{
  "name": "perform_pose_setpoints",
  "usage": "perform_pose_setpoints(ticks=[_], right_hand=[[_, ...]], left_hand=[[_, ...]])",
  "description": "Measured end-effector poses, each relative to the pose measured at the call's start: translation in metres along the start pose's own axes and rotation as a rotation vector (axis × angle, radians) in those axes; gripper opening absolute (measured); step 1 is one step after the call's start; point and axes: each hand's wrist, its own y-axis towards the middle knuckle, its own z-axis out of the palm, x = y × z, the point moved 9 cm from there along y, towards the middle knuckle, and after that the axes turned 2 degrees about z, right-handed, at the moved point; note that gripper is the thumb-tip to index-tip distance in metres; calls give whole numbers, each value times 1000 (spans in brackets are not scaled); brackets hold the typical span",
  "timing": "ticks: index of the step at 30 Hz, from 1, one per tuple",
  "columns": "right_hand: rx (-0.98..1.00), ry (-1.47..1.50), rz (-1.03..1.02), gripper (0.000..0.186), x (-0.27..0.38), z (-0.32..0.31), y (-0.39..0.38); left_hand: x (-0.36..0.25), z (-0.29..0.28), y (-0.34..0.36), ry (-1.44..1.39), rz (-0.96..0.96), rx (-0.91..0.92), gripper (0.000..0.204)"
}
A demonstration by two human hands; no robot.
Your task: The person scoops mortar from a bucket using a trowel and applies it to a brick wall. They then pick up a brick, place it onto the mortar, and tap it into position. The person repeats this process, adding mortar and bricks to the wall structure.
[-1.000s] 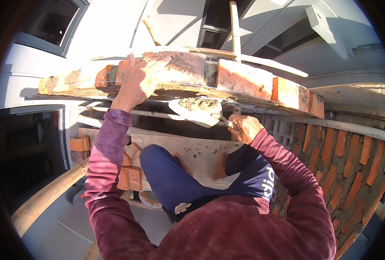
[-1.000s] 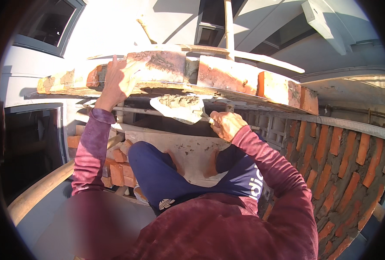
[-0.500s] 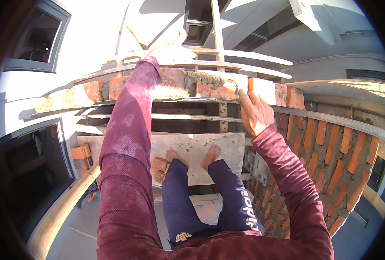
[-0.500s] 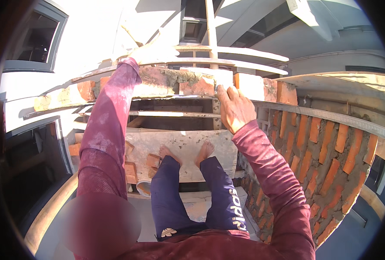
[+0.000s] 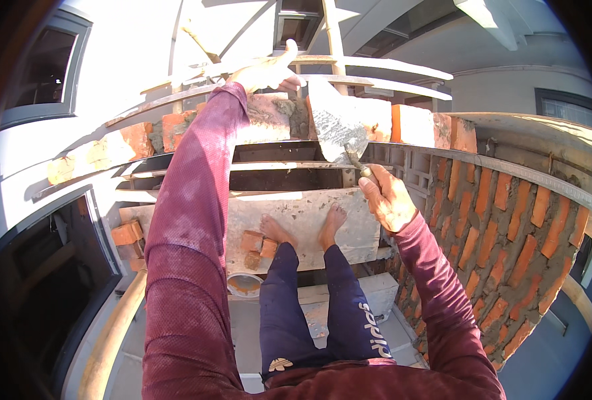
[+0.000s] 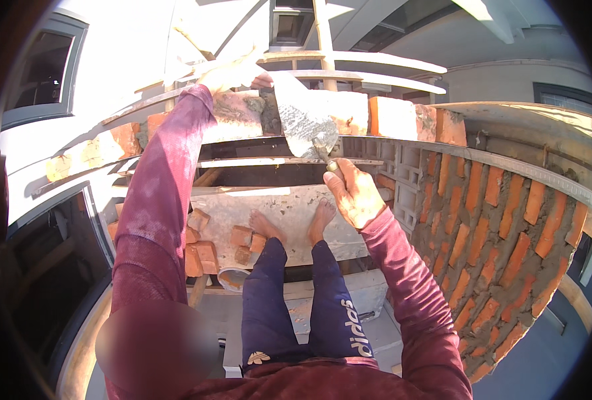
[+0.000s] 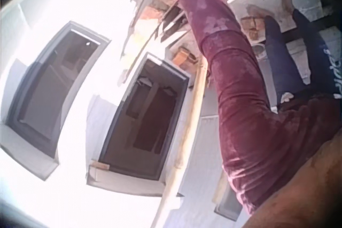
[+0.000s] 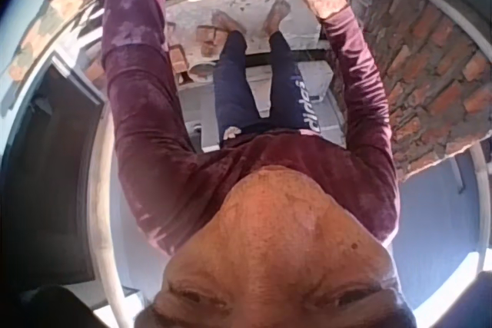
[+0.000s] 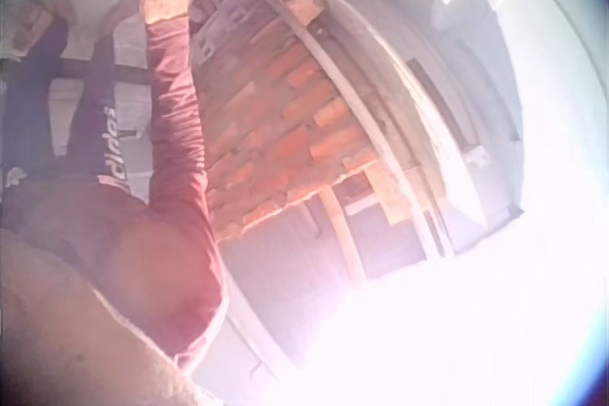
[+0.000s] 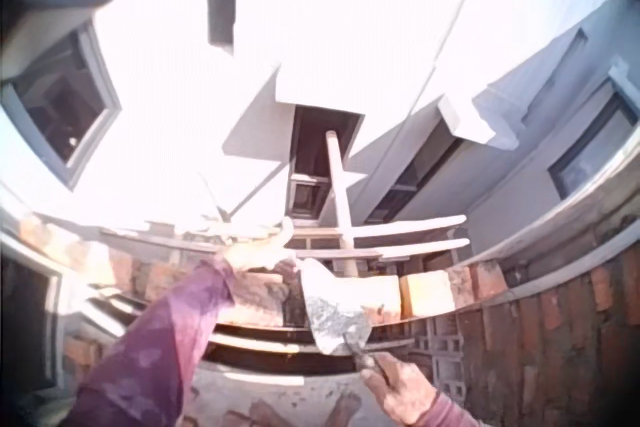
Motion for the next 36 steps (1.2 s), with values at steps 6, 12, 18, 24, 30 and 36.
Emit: perform_pose_setpoints(ticks=[6,12,18,24,30,36], right_hand=[[-68,-234,-275,23,30,23,33],[-50,-526,-267,22,37,59,38],[-64,-604,-264,21,-9,67,-11],[-125,-712,-109,15,20,33,-39],[-442,-1174,-445,53,104,-36,31],[17,-1348,-401,57,140,63,147]], left_hand=[[-25,-30,-98,681,300,-472,65],[27,-32,-148,1018,-14,-695,82],[46,0,-151,962,-28,-771,98],[44,3,-161,814,-76,-883,102],[40,29,-164,786,22,-986,106],[20,25,-159,750,-286,-858,104]])
